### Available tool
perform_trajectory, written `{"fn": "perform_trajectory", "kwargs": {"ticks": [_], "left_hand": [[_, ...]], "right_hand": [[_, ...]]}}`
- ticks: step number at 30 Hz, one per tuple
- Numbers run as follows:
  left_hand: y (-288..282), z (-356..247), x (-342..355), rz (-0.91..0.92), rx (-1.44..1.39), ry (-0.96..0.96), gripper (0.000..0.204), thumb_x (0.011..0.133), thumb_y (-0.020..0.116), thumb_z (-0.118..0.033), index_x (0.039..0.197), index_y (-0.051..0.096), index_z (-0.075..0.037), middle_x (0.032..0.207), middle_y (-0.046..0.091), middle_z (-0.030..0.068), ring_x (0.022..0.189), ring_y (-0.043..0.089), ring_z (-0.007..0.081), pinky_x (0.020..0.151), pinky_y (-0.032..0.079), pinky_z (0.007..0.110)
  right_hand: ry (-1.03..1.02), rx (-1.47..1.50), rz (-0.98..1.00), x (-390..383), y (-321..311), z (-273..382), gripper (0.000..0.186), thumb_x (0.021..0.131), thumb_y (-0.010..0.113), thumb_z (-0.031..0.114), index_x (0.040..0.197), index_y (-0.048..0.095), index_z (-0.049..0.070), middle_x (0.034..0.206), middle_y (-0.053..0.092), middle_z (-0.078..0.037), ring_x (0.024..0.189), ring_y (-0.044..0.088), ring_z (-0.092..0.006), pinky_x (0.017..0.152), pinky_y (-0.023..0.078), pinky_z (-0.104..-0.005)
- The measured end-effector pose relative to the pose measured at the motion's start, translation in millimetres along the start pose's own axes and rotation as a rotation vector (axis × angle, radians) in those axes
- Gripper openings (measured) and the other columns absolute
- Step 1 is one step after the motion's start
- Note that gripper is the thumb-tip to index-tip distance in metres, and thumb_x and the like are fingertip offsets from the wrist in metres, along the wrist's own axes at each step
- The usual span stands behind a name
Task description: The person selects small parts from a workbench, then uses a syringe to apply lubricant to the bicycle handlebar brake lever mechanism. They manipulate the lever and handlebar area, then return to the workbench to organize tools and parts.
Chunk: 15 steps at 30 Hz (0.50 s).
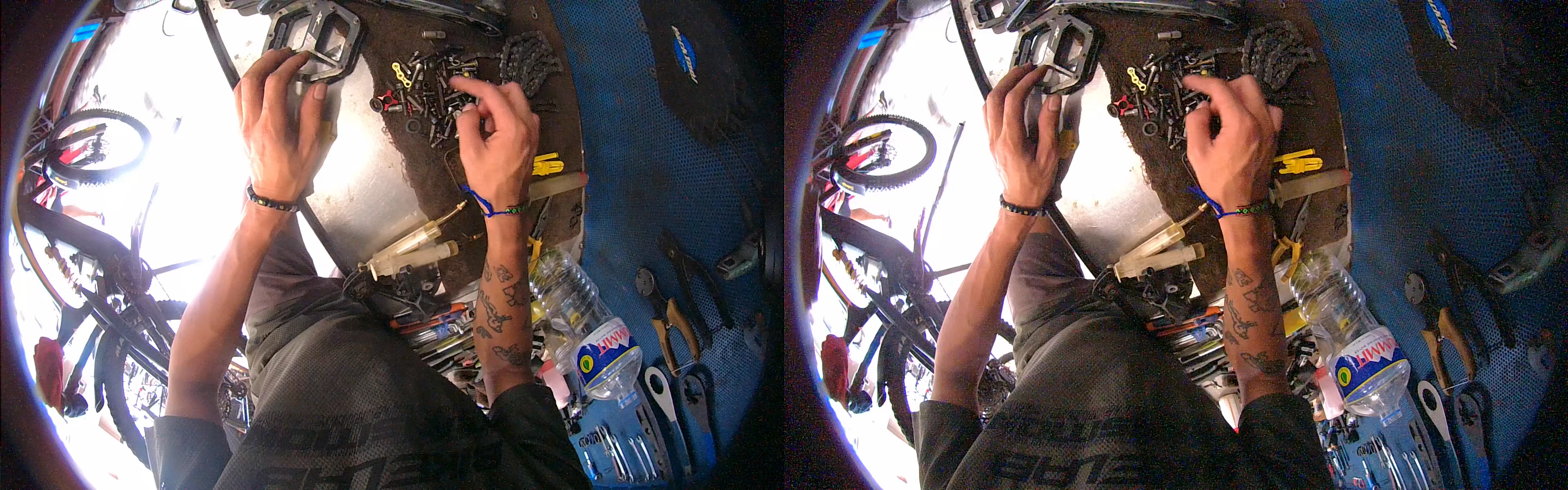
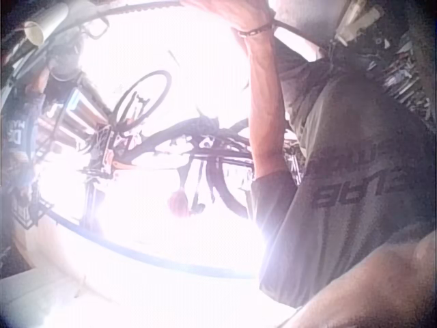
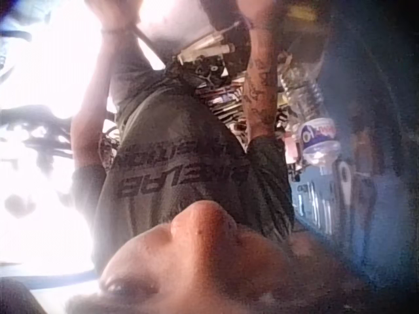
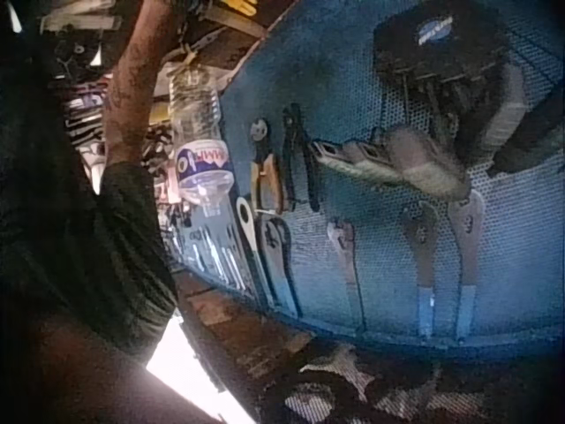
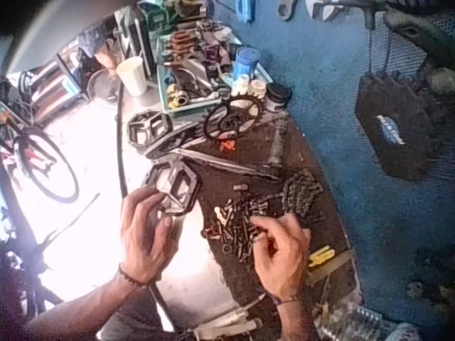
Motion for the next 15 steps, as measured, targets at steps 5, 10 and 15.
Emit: {"fn": "perform_trajectory", "kwargs": {"ticks": [5, 10, 15], "left_hand": [[1, 0, 1, -0.003, -0.013, 0.035, 0.037, 0.095, 0.075, -0.013, 0.131, 0.071, -0.007, 0.136, 0.064, 0.0163, 0.125, 0.060, 0.0364, 0.108, 0.048, 0.048], [1, 0, 1, -0.002, -0.003, 0.044, 0.037, 0.095, 0.075, -0.013, 0.131, 0.070, -0.007, 0.136, 0.064, 0.0163, 0.125, 0.060, 0.0367, 0.107, 0.048, 0.048], [0, -1, 0, -0.001, -0.001, 0.007, 0.033, 0.099, 0.074, -0.015, 0.132, 0.073, -0.009, 0.139, 0.067, 0.0136, 0.131, 0.061, 0.0333, 0.111, 0.049, 0.046]], "right_hand": [[-0.024, -0.145, -0.022, -1, 1, -4, 0.046, 0.089, 0.068, 0.008, 0.135, 0.073, 0.016, 0.090, 0.059, -0.006, 0.088, 0.063, -0.0275, 0.086, 0.044, -0.0452], [-0.082, -0.093, 0.041, -4, 4, 9, 0.044, 0.090, 0.066, 0.009, 0.131, 0.076, 0.019, 0.095, 0.061, -0.007, 0.093, 0.065, -0.0281, 0.088, 0.044, -0.0461], [-0.002, -0.090, -0.024, 1, 6, 0, 0.045, 0.089, 0.065, 0.010, 0.132, 0.075, 0.019, 0.095, 0.061, -0.007, 0.092, 0.065, -0.0291, 0.088, 0.044, -0.0471]]}}
Point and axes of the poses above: each hand's wrist, its own x-axis towards the middle knuckle, its own y-axis out of the palm, z = x × y, the point moved 4 cm from there along x, towards the middle knuckle
